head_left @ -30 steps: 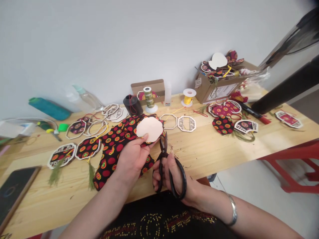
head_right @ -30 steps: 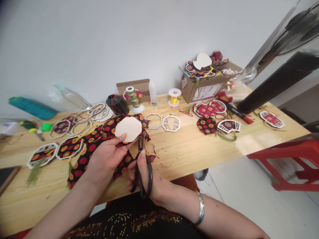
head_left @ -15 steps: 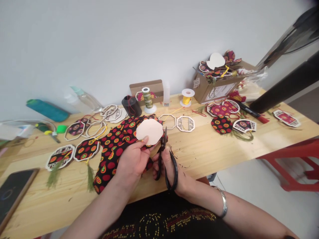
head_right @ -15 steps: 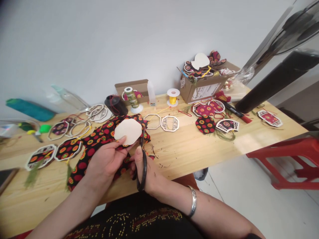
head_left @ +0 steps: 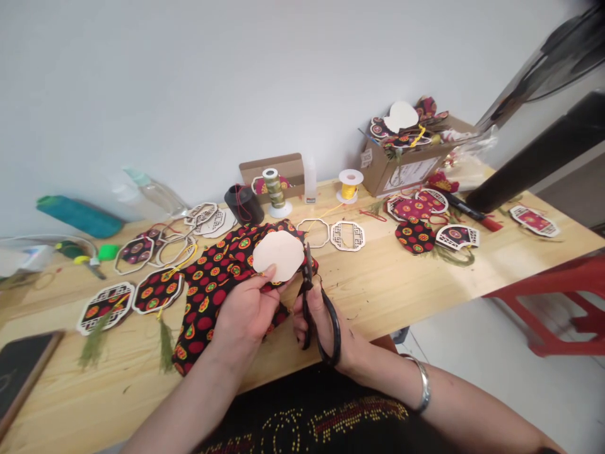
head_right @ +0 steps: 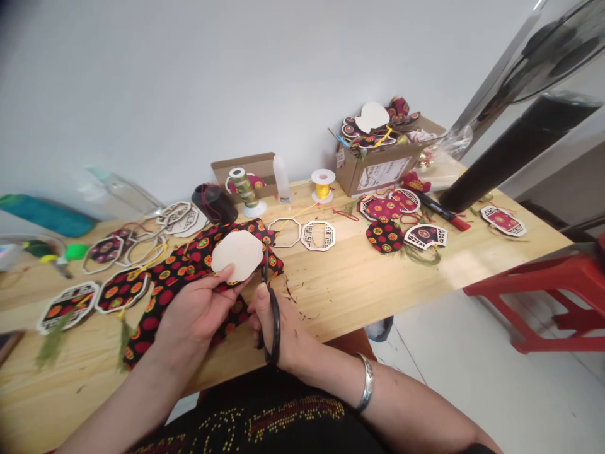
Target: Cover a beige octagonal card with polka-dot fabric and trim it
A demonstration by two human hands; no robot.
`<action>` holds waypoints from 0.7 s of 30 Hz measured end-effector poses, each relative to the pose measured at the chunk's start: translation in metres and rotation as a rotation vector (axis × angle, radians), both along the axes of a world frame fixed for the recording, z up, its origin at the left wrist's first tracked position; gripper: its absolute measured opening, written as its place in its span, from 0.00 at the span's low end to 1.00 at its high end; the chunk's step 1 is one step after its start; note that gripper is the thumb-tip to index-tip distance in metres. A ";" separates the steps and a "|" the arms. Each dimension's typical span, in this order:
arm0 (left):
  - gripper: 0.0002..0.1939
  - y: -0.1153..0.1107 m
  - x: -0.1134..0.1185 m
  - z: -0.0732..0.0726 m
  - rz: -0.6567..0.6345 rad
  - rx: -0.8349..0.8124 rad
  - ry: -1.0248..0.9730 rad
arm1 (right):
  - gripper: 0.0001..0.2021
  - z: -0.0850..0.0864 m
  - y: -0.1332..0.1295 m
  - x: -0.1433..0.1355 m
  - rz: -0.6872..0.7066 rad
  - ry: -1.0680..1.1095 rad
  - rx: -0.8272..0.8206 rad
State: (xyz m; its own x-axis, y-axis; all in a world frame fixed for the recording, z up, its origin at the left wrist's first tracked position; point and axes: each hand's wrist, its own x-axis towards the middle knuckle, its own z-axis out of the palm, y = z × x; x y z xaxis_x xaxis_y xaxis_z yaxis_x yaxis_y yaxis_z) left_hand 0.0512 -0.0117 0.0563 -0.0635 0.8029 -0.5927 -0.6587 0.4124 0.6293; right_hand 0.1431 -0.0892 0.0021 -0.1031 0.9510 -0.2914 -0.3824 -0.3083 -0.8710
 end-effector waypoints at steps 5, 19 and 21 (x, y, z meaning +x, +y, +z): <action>0.31 0.002 -0.005 -0.005 -0.019 -0.006 -0.002 | 0.29 0.002 -0.001 0.003 0.036 0.022 -0.025; 0.29 0.001 -0.005 -0.003 -0.008 -0.022 -0.026 | 0.28 0.010 -0.004 0.011 0.073 -0.029 -0.045; 0.29 0.001 -0.005 -0.004 0.002 -0.039 -0.028 | 0.28 0.007 -0.004 0.011 0.084 -0.016 -0.046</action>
